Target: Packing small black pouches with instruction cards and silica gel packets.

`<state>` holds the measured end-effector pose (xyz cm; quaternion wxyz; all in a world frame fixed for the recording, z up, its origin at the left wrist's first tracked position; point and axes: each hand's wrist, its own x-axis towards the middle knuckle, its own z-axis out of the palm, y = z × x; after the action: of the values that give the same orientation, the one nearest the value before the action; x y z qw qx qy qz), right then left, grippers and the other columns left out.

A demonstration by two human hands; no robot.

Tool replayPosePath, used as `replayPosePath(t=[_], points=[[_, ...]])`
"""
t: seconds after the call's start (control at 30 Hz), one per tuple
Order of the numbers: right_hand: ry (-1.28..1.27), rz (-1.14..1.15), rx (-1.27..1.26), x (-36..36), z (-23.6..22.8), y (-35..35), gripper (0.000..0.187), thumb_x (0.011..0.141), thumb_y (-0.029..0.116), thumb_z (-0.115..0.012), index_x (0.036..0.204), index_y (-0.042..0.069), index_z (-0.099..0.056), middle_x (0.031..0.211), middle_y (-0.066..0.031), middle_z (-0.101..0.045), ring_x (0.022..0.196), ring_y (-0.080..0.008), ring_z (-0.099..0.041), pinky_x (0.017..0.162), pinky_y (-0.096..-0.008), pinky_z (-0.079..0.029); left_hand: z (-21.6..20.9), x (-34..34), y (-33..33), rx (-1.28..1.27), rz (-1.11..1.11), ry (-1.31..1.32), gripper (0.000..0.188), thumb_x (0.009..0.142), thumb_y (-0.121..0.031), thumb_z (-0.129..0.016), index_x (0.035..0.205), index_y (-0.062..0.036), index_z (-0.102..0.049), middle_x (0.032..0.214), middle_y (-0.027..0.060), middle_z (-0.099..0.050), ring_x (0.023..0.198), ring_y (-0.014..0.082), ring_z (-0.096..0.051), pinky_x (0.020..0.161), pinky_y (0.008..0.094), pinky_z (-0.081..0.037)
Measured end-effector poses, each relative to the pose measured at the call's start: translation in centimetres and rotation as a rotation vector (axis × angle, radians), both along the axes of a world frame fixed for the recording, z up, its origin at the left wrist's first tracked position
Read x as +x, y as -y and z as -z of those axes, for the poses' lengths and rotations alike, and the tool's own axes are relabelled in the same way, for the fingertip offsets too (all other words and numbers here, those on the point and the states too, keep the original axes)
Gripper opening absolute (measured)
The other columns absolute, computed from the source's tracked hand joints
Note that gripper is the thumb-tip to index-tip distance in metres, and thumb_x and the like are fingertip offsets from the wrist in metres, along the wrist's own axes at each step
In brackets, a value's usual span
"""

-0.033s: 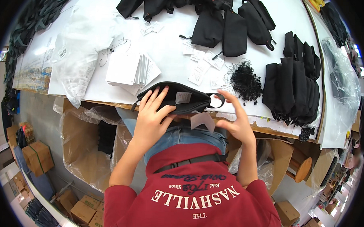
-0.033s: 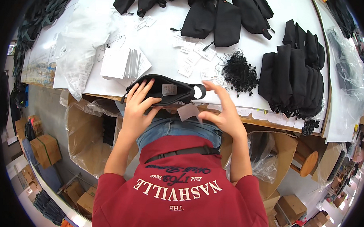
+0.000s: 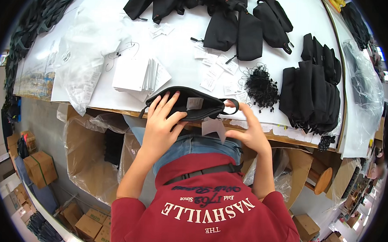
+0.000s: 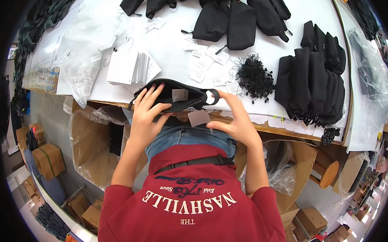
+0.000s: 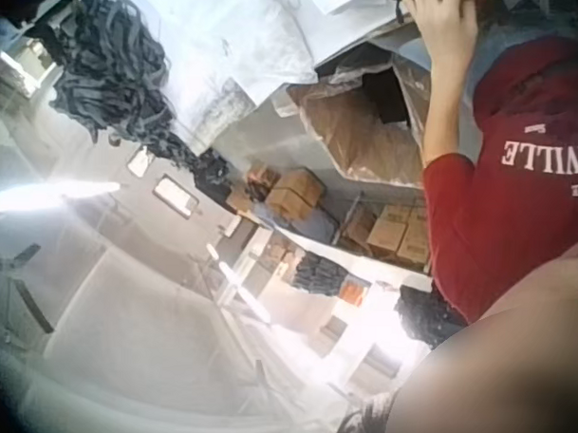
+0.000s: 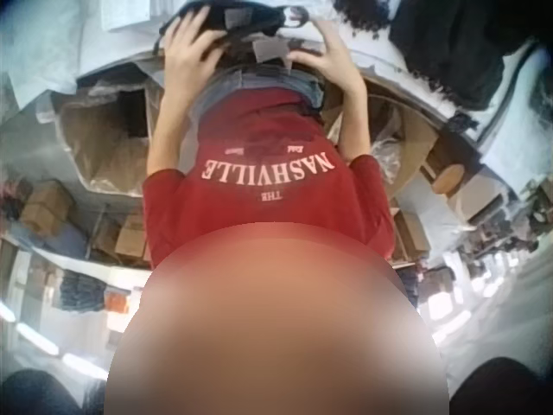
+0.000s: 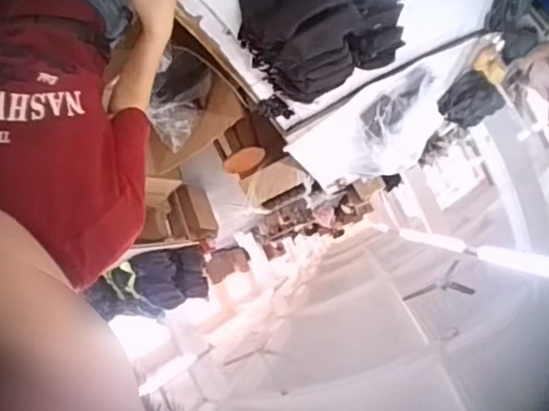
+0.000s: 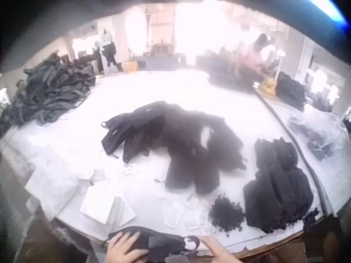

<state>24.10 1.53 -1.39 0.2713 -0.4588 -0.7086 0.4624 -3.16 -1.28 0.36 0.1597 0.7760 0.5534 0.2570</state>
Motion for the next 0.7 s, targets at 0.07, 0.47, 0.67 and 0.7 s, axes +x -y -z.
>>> replayPosePath(t=[0.07,0.47,0.67,0.7], points=[[0.133,-0.041,-0.012,-1.1,0.2,0.5,0.074,0.069,0.024,-0.085,0.131,0.004,-0.048,0.123,-0.0114,-0.056,0.118,-0.0252,-0.050,0.104,-0.0359,-0.035,0.0,0.0,-0.2,0.056,-0.034,-0.024,0.019,0.071,-0.009,-0.074,0.088,-0.0066,-0.067,0.132,0.0130,-0.056,0.126,0.0321,-0.049,0.105,0.0424,-0.032],[0.044,-0.210,-0.257,-3.7,2.3,2.4,0.053,0.078,0.032,-0.077,0.112,-0.002,-0.056,0.107,-0.0169,-0.063,0.105,-0.0292,-0.061,0.092,-0.0360,-0.046,1.8,0.5,-1.1,0.044,-0.047,0.049,0.019,0.071,-0.007,-0.072,0.085,-0.0042,-0.060,0.107,0.0054,-0.066,0.094,0.0245,-0.059,0.081,0.0355,-0.040],[-0.020,-0.158,-0.160,-3.6,2.9,3.2,0.035,0.078,0.029,-0.077,0.094,0.001,-0.062,0.092,-0.0118,-0.065,0.083,-0.0222,-0.062,0.075,-0.0311,-0.047,2.1,0.6,-1.1,0.042,-0.057,0.030,0.017,0.073,-0.009,-0.071,0.084,-0.0051,-0.059,0.104,0.0042,-0.064,0.094,0.0239,-0.058,0.081,0.0367,-0.041],[-0.061,-0.113,-0.231,-3.3,2.8,3.3,0.031,0.078,0.026,-0.078,0.088,0.001,-0.063,0.085,-0.0097,-0.066,0.075,-0.0181,-0.061,0.069,-0.0283,-0.047,2.2,0.7,-1.2,0.038,-0.050,0.033,0.017,0.073,-0.009,-0.071,0.085,-0.0051,-0.059,0.103,0.0042,-0.064,0.094,0.0241,-0.058,0.082,0.0367,-0.041]])
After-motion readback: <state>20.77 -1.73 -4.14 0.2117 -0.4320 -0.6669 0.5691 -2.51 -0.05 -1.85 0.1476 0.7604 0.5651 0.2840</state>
